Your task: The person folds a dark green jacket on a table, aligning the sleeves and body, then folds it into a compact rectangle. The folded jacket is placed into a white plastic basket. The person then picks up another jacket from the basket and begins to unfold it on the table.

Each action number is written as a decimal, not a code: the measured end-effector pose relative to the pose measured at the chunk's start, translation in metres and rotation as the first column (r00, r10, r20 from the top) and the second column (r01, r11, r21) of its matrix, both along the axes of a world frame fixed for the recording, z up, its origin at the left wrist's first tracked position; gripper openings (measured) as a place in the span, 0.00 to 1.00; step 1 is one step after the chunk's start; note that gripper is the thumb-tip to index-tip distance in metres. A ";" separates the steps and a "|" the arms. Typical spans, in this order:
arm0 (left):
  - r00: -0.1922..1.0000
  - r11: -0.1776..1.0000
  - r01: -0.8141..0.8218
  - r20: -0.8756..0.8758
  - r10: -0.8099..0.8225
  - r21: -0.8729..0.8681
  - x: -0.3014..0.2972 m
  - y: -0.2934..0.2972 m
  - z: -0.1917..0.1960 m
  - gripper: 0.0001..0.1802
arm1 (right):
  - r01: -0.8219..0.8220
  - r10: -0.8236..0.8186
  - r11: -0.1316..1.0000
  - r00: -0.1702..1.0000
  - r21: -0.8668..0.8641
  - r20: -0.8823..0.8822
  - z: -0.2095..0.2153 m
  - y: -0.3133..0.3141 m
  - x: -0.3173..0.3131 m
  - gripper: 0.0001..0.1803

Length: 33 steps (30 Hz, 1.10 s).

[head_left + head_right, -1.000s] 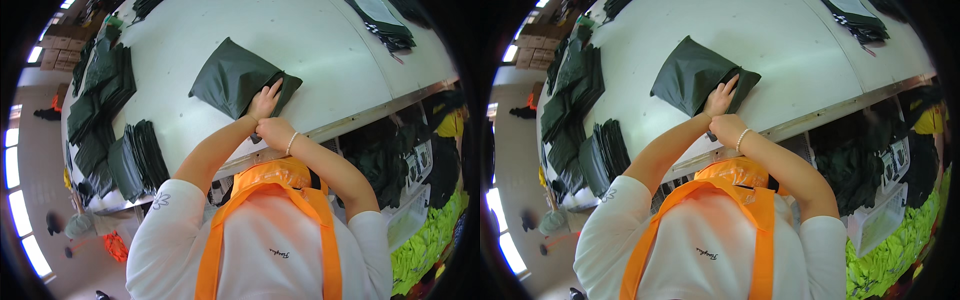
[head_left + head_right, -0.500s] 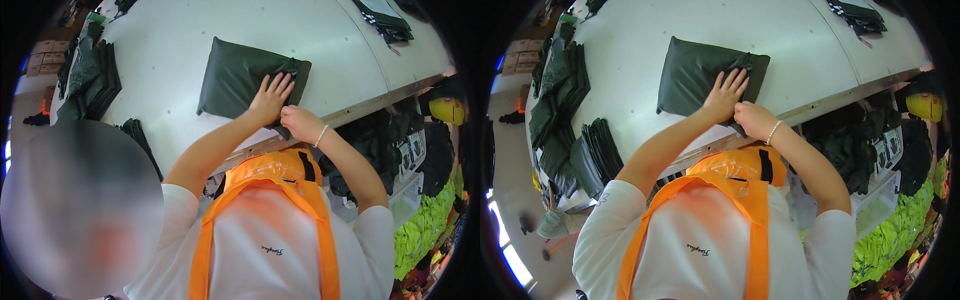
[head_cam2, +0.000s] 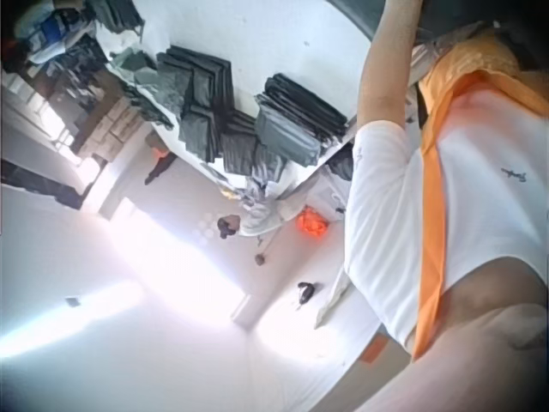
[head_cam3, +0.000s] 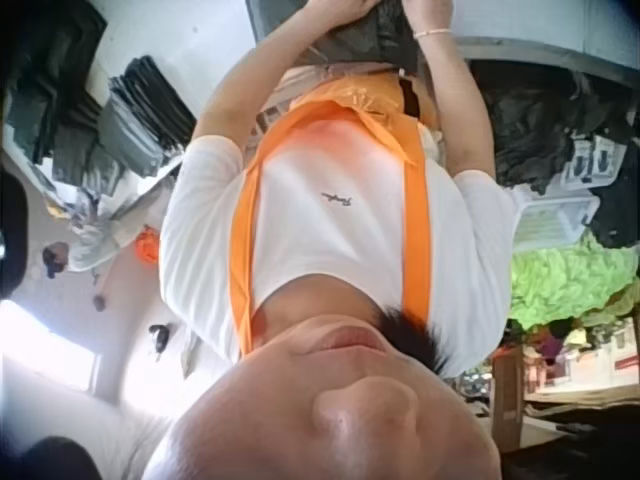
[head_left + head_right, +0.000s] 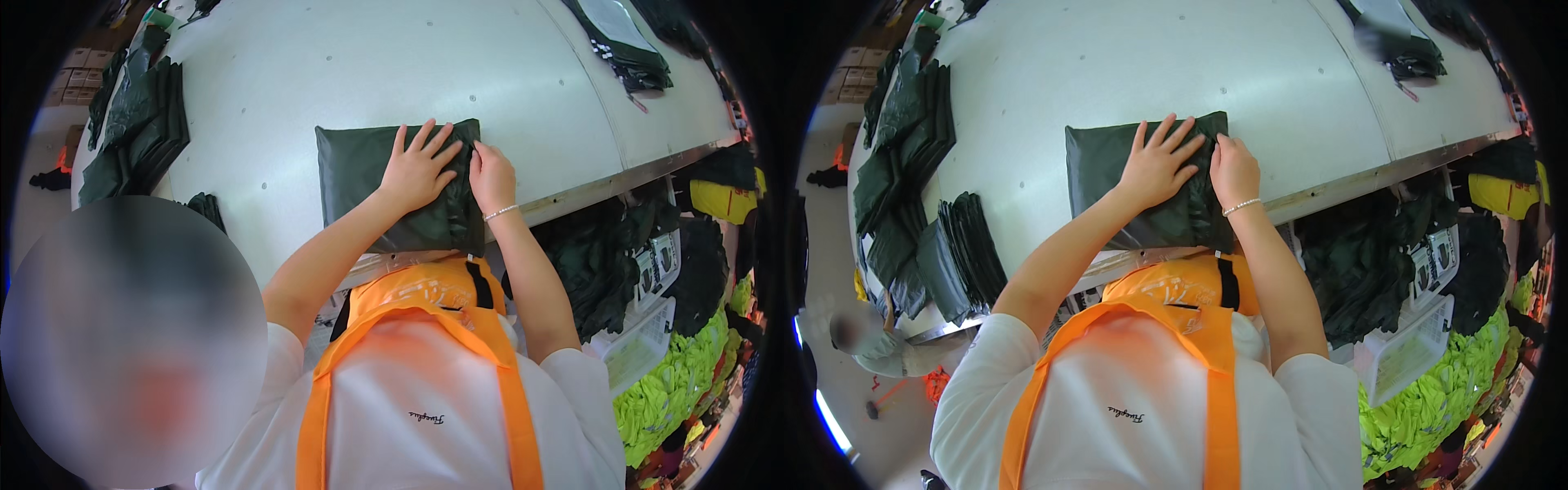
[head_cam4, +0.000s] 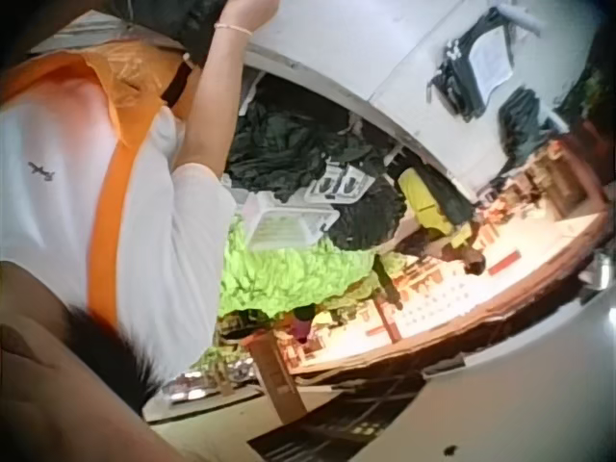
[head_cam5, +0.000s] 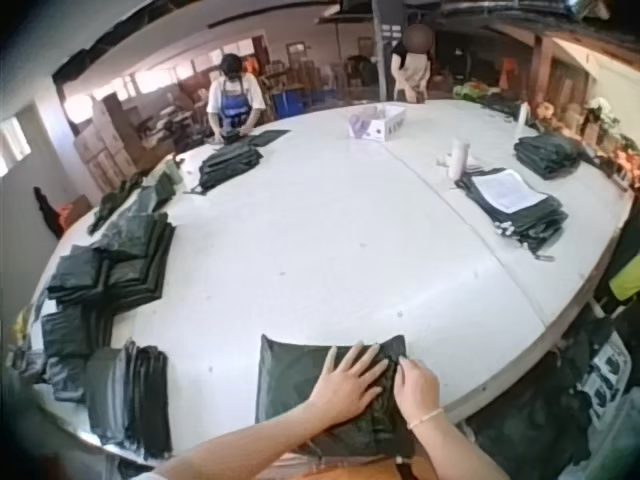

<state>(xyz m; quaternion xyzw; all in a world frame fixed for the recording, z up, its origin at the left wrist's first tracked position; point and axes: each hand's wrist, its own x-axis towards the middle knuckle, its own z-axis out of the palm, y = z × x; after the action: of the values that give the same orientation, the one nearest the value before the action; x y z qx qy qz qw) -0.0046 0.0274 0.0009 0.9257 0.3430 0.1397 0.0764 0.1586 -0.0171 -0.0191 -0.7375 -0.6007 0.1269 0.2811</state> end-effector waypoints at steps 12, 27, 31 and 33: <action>0.989 0.929 0.144 0.062 -0.131 -0.340 -0.016 0.067 -0.004 0.34 | -0.129 0.155 0.972 0.980 -0.195 0.125 -0.019 0.028 -0.024 0.09; 0.968 0.865 -0.054 0.185 0.167 -0.499 -0.021 0.097 -0.091 0.31 | -0.317 0.270 0.938 0.922 -0.141 -0.277 -0.021 0.096 -0.023 0.08; 0.964 0.763 -0.167 0.058 0.258 -0.624 -0.007 0.118 -0.094 0.16 | -0.351 0.368 0.843 0.929 -0.407 -0.037 -0.037 0.128 -0.017 0.11; 0.946 0.745 -0.212 0.057 0.318 -0.633 -0.003 0.114 -0.091 0.14 | -0.330 0.333 0.848 0.941 -0.415 -0.068 -0.043 0.131 -0.015 0.09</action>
<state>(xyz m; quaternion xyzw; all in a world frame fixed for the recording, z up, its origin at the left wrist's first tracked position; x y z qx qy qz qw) -0.0077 0.1418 -0.0902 0.7762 0.4905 0.1033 0.3825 0.1431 0.1134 -0.0624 -0.6664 -0.6782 0.2973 0.0877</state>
